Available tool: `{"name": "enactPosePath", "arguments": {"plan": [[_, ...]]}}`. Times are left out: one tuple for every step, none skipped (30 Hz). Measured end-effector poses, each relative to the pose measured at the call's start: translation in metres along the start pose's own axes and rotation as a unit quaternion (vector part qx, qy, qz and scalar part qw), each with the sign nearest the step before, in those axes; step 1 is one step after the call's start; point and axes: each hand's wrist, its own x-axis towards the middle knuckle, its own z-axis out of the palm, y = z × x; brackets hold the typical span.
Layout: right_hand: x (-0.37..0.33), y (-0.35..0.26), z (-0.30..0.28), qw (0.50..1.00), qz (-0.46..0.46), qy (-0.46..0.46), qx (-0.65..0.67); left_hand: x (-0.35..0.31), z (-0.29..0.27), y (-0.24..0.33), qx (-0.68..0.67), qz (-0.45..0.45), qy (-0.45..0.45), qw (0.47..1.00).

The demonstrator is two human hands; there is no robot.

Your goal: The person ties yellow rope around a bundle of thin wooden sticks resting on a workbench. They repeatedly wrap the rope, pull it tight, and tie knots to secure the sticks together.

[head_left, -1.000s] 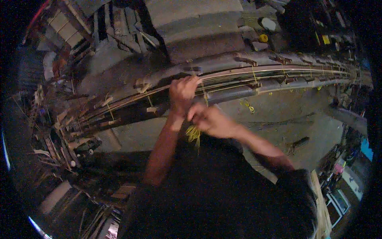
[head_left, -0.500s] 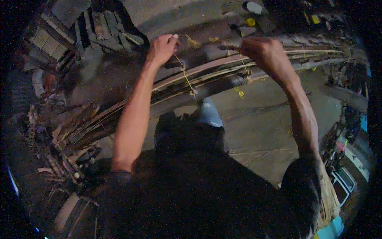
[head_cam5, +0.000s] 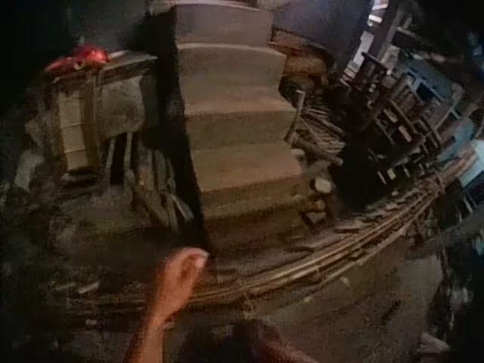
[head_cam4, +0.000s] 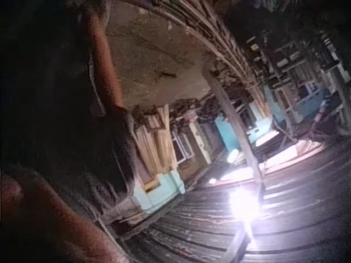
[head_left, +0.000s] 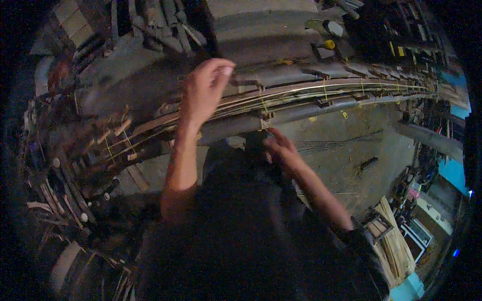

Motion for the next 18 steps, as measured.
{"name": "enactPosePath", "arguments": {"plan": [[0.039, 0.043, -0.006, 0.996, -0.033, 0.034, -0.071, -0.002, 0.005, 0.007, 0.011, 0.0, -0.006, 1.0], [0.031, 0.039, -0.003, 0.991, -0.06, -0.001, -0.121, -0.006, 0.008, 0.022, 0.078, -0.034, -0.063, 0.994], [0.014, -0.001, -0.002, 0.98, -0.093, -0.036, -0.174, -0.012, 0.017, 0.016, 0.117, -0.006, -0.061, 0.991], [-0.005, -0.039, 0.001, 0.963, -0.133, -0.069, -0.223, -0.025, 0.021, 0.008, 0.124, 0.009, -0.075, 0.989], [-0.033, -0.106, 0.009, 0.925, -0.157, -0.054, -0.341, -0.039, 0.034, 0.002, 0.126, 0.01, -0.09, 0.988], [-0.057, -0.174, 0.018, 0.866, -0.182, -0.042, -0.465, -0.052, 0.048, -0.018, 0.211, 0.084, -0.056, 0.972], [-0.08, -0.246, 0.03, 0.792, -0.203, -0.03, -0.575, -0.056, 0.056, -0.035, 0.293, 0.162, -0.021, 0.942], [-0.079, -0.268, 0.06, 0.707, -0.211, -0.07, -0.671, -0.057, 0.065, -0.029, 0.294, 0.157, 0.042, 0.942], [-0.072, -0.289, 0.093, 0.605, -0.241, -0.121, -0.749, -0.062, 0.074, -0.045, 0.359, 0.121, 0.052, 0.924], [-0.031, -0.27, 0.092, 0.561, -0.47, -0.155, -0.664, -0.058, 0.09, -0.066, 0.413, 0.095, 0.057, 0.904], [0.006, -0.27, 0.088, 0.59, -0.528, -0.188, -0.582, -0.053, 0.088, -0.05, 0.374, 0.085, 0.062, 0.921], [0.043, -0.27, 0.084, 0.599, -0.583, -0.228, -0.499, -0.048, 0.084, -0.035, 0.338, 0.073, 0.071, 0.936], [0.064, -0.281, 0.085, 0.703, -0.475, -0.291, -0.442, -0.053, 0.083, -0.033, 0.335, 0.071, 0.067, 0.937], [0.08, -0.285, 0.08, 0.732, -0.398, -0.164, -0.528, -0.054, 0.083, -0.034, 0.334, 0.067, 0.072, 0.938], [0.095, -0.29, 0.069, 0.742, -0.284, -0.041, -0.606, -0.046, 0.09, -0.035, 0.329, 0.065, 0.077, 0.939], [0.135, -0.262, 0.058, 0.723, -0.233, 0.004, -0.65, -0.041, 0.091, -0.039, 0.342, 0.087, 0.114, 0.929], [0.178, -0.21, 0.041, 0.747, -0.257, 0.017, -0.612, -0.043, 0.093, -0.044, 0.352, 0.113, 0.129, 0.92], [0.204, -0.167, 0.019, 0.816, -0.314, 0.02, -0.484, -0.048, 0.099, -0.044, 0.356, 0.146, 0.127, 0.914]]}}
